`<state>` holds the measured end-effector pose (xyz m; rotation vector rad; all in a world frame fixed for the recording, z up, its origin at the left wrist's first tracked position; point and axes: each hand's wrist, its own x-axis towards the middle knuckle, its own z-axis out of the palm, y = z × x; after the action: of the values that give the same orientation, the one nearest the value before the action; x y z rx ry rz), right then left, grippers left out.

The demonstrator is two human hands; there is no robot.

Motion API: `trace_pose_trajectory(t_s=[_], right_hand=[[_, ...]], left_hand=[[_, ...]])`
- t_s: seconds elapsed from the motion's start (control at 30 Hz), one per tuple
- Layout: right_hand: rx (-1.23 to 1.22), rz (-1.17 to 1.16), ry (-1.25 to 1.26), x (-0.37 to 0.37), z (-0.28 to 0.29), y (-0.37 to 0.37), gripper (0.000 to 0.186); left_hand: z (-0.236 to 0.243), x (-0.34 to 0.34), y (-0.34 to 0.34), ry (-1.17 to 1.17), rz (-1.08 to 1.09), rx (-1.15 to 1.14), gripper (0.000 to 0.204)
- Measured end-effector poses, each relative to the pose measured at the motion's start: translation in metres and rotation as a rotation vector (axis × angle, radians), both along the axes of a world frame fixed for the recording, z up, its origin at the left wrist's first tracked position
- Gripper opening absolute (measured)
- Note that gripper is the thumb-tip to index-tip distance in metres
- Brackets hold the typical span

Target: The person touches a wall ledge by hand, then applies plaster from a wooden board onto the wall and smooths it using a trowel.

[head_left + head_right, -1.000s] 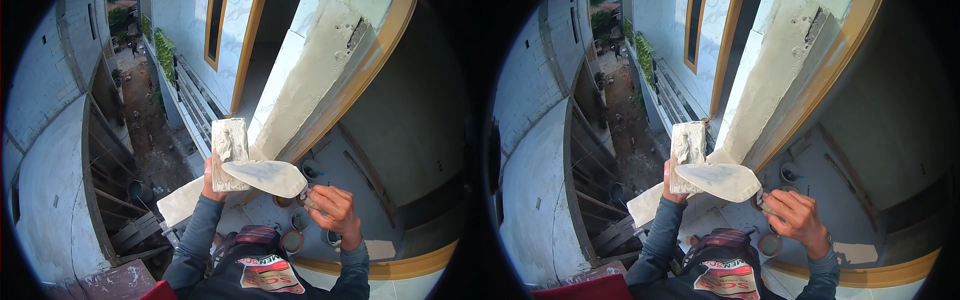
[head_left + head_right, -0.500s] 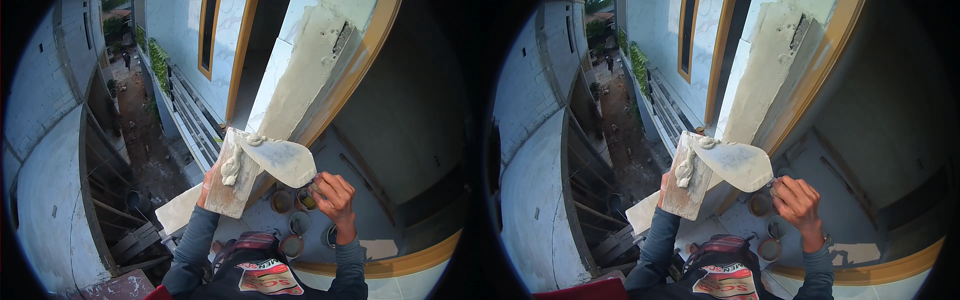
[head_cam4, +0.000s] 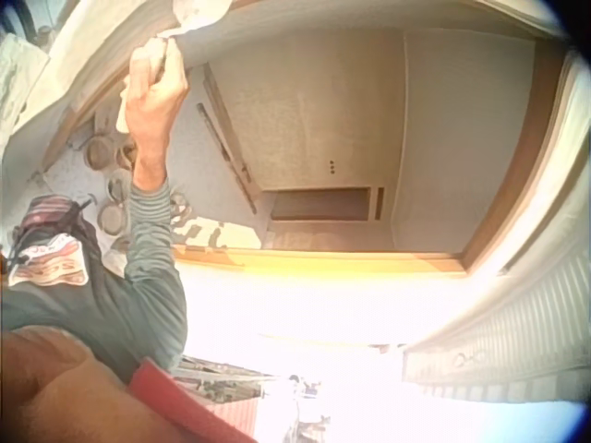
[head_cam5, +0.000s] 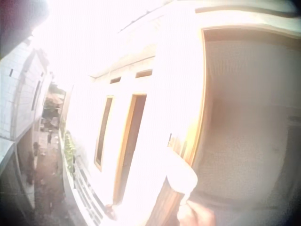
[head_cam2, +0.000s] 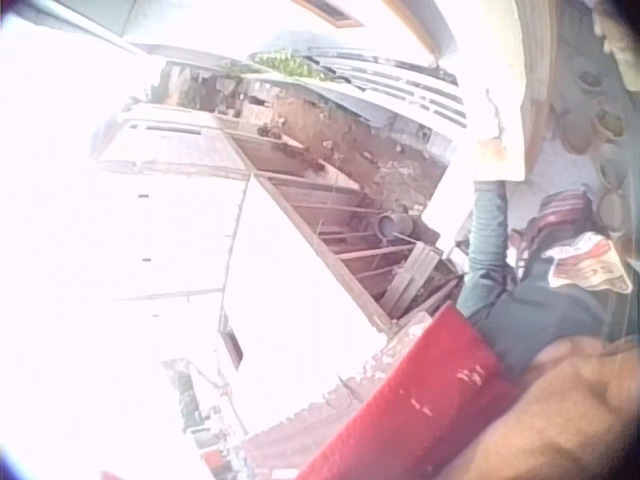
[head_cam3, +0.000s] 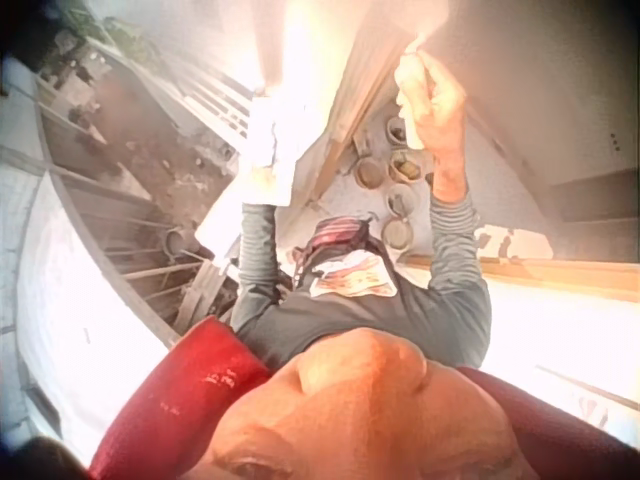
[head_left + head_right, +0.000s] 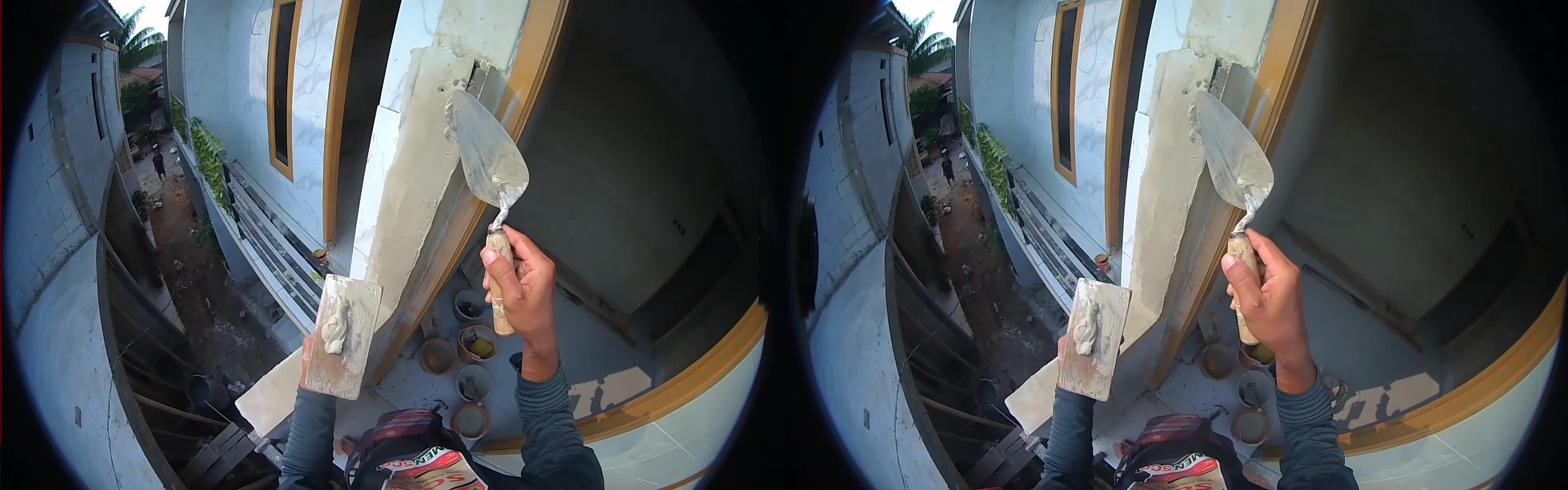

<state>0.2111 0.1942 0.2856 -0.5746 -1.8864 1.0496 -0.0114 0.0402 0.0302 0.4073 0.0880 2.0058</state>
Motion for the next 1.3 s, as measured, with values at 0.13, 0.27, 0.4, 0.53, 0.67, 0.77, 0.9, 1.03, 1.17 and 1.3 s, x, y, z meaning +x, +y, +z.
trace_pose_trajectory(t_s=[0.13, 0.27, 0.4, 0.53, 0.67, 0.77, 0.9, 1.03, 1.17, 1.3], right_hand=[[0.077, -0.054, 0.047, -0.001, 0.030, -0.013, 0.045], [-0.075, 0.098, 0.033, 0.015, 0.061, -0.018, 0.040], [-0.205, 0.104, -0.235, 0.018, 0.074, -0.010, 0.033], [-0.047, 0.022, -0.603, 0.021, 0.086, -0.023, 0.031], [0.271, -0.170, -0.591, 0.016, 0.124, -0.032, 0.035], [0.348, -0.151, -0.441, 0.009, 0.145, -0.033, 0.035], [0.211, -0.081, -0.357, 0.004, 0.142, -0.029, 0.033], [0.040, -0.065, -0.450, 0.001, 0.126, -0.015, 0.029], [-0.188, 0.071, -0.712, 0.009, 0.115, -0.020, 0.024], [0.100, -0.066, -0.848, 0.007, 0.139, -0.026, 0.023]], left_hand=[[-0.017, -0.002, -0.016, -0.006, 0.066, -0.076, 0.056], [-0.038, -0.006, -0.025, -0.018, 0.108, -0.147, 0.056], [-0.059, -0.011, -0.032, -0.030, 0.147, -0.192, 0.055], [-0.080, -0.020, -0.038, -0.034, 0.200, -0.227, 0.054], [-0.099, -0.029, -0.037, -0.020, 0.251, -0.267, 0.054], [-0.111, -0.034, -0.035, 0.000, 0.283, -0.290, 0.053], [-0.122, -0.036, -0.030, 0.018, 0.314, -0.303, 0.053], [-0.123, -0.037, -0.024, 0.022, 0.334, -0.300, 0.052], [-0.118, -0.036, -0.023, -0.163, 0.269, -0.198, 0.051], [-0.114, -0.037, -0.025, -0.242, 0.220, -0.241, 0.051]])
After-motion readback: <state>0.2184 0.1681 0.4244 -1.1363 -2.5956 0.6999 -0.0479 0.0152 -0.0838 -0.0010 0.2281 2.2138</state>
